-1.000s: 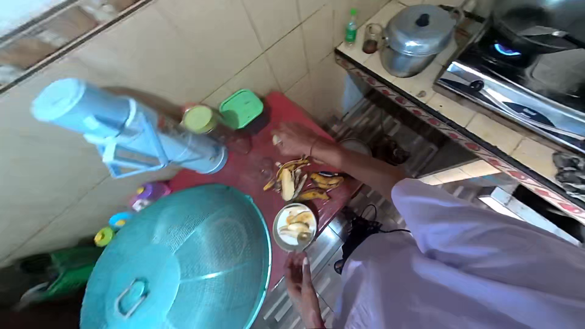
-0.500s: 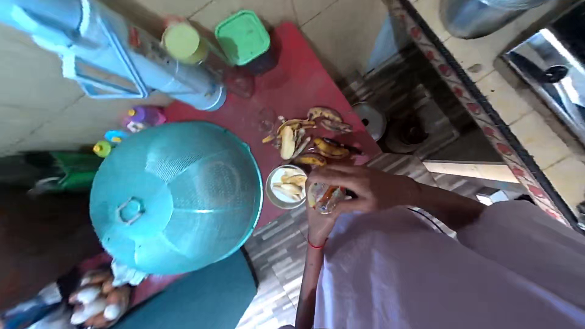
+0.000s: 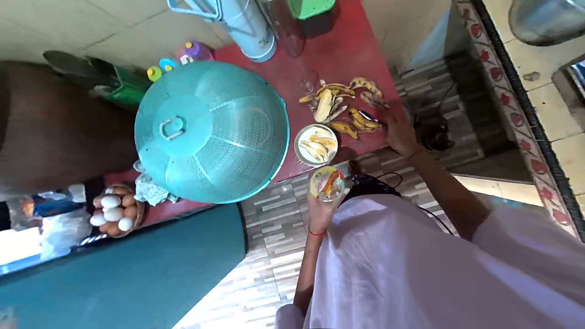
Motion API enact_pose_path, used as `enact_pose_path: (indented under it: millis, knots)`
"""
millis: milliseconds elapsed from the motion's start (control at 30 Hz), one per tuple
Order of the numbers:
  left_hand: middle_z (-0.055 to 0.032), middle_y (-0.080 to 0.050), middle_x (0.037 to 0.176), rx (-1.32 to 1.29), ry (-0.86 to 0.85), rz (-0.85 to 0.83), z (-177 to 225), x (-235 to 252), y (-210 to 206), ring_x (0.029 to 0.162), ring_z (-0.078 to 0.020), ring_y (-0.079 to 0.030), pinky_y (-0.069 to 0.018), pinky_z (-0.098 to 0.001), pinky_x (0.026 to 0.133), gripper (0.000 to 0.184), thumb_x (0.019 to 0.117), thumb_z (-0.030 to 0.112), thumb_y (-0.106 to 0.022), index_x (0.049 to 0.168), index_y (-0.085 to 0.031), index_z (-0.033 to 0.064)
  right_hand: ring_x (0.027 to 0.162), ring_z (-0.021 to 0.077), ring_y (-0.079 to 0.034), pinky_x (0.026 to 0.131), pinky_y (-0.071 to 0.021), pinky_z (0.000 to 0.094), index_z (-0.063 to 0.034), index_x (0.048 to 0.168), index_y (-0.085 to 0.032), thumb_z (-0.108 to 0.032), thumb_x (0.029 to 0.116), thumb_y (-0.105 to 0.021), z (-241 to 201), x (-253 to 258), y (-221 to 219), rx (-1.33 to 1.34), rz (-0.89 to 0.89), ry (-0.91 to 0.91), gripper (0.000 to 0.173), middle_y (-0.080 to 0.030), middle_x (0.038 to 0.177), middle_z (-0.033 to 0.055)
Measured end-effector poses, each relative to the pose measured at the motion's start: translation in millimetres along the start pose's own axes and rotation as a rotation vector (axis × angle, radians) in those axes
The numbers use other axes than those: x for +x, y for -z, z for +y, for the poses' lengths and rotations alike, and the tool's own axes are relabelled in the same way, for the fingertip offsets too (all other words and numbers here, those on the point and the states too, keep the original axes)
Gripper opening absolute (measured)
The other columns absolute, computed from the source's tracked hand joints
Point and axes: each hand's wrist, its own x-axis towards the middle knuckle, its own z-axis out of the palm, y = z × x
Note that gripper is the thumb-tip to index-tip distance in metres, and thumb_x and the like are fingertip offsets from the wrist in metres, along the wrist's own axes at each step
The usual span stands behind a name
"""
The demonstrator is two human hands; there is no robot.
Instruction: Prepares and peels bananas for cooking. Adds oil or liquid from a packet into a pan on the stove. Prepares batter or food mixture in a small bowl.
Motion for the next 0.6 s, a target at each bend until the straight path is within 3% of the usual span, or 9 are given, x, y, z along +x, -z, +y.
enact_pose_path:
  millis: [133, 267, 367, 400, 467, 500, 533, 600]
  knots:
    - [-0.0048, -0.065, 0.125, -0.005, -0.083, -0.012, 3, -4, 7, 0.113, -0.0040, -0.064, -0.0549, -0.0252, 0.099, 0.086, 0.0667, 0.003, -0.088, 0.139, -0.043, -0.0070, 0.132, 0.0533, -0.051, 0.104, -0.0450, 0.0688, 0.0020, 0.140, -0.056, 0.000, 0.0927, -0.065, 14, 3, -11, -0.041, 0.033, 0.032, 0.048, -0.054, 0.140, 0.0333]
    - [-0.0027, -0.064, 0.124, 0.002, -0.214, -0.046, 0, -5, 17, 0.112, -0.0036, -0.063, -0.0546, -0.0252, 0.098, 0.085, 0.0648, 0.004, -0.089, 0.138, -0.046, -0.0028, 0.126, 0.0556, -0.054, 0.104, -0.0431, 0.0709, 0.0100, 0.131, -0.060, -0.008, 0.0999, -0.056, 11, -19, 1, 0.064, 0.051, -0.085, 0.036, -0.056, 0.134, 0.0373]
    - [-0.0057, -0.062, 0.128, 0.003, -0.259, -0.036, -3, -4, 22, 0.115, -0.0054, -0.062, -0.0531, -0.0263, 0.100, 0.084, 0.0671, 0.002, -0.088, 0.140, -0.045, -0.0023, 0.111, 0.0544, -0.062, 0.090, -0.0478, 0.0726, 0.0044, 0.139, -0.050, -0.014, 0.1060, -0.050, 12, -62, 15, 0.290, 0.102, -0.201, 0.038, -0.060, 0.124, 0.0362]
    - [-0.0062, -0.062, 0.129, -0.006, -0.260, -0.030, -5, -4, 23, 0.115, -0.0064, -0.062, -0.0533, -0.0271, 0.101, 0.083, 0.0680, -0.001, -0.087, 0.140, -0.046, -0.0016, 0.096, 0.0461, -0.064, 0.079, -0.0520, 0.0653, -0.0001, 0.138, -0.050, -0.014, 0.1037, -0.052, 11, -76, 19, 0.379, 0.096, -0.214, 0.037, -0.063, 0.114, 0.0305]
    - [-0.0071, -0.060, 0.131, -0.004, -0.259, -0.020, -8, -4, 24, 0.117, -0.0073, -0.061, -0.0525, -0.0269, 0.101, 0.083, 0.0689, -0.002, -0.086, 0.141, -0.045, -0.0006, 0.058, 0.0126, -0.046, 0.049, -0.0405, 0.0305, -0.0128, 0.131, -0.054, -0.013, 0.0948, -0.049, 0, -99, 27, 0.658, 0.057, -0.183, 0.036, -0.056, 0.083, 0.0049]
    - [-0.0076, -0.060, 0.132, 0.002, -0.259, -0.012, -9, -4, 25, 0.117, -0.0074, -0.060, -0.0519, -0.0265, 0.101, 0.084, 0.0688, -0.003, -0.085, 0.142, -0.045, -0.0003, 0.051, 0.0042, -0.038, 0.044, -0.0341, 0.0216, -0.0170, 0.133, -0.056, -0.014, 0.0939, -0.046, -10, -107, 32, 0.839, 0.001, -0.145, 0.041, -0.052, 0.076, -0.0023]
    - [-0.0082, -0.059, 0.133, 0.009, -0.259, -0.005, -10, -4, 25, 0.118, -0.0078, -0.060, -0.0515, -0.0266, 0.102, 0.085, 0.0686, -0.003, -0.085, 0.143, -0.044, -0.0002, 0.048, -0.0002, -0.036, 0.042, -0.0314, 0.0168, -0.0187, 0.134, -0.057, -0.018, 0.0987, -0.041, -22, -114, 37, 1.009, -0.070, -0.098, 0.039, -0.050, 0.072, -0.0067]
    - [-0.0086, -0.059, 0.133, 0.017, -0.270, 0.012, -13, -3, 26, 0.118, -0.0087, -0.060, -0.0515, -0.0273, 0.102, 0.086, 0.0686, -0.003, -0.086, 0.143, -0.043, 0.0010, 0.048, -0.0026, -0.040, 0.042, -0.0344, 0.0125, -0.0203, 0.129, -0.061, -0.039, 0.1093, -0.035, -47, -127, 46, 1.242, -0.222, 0.009, 0.037, -0.053, 0.072, -0.0100]
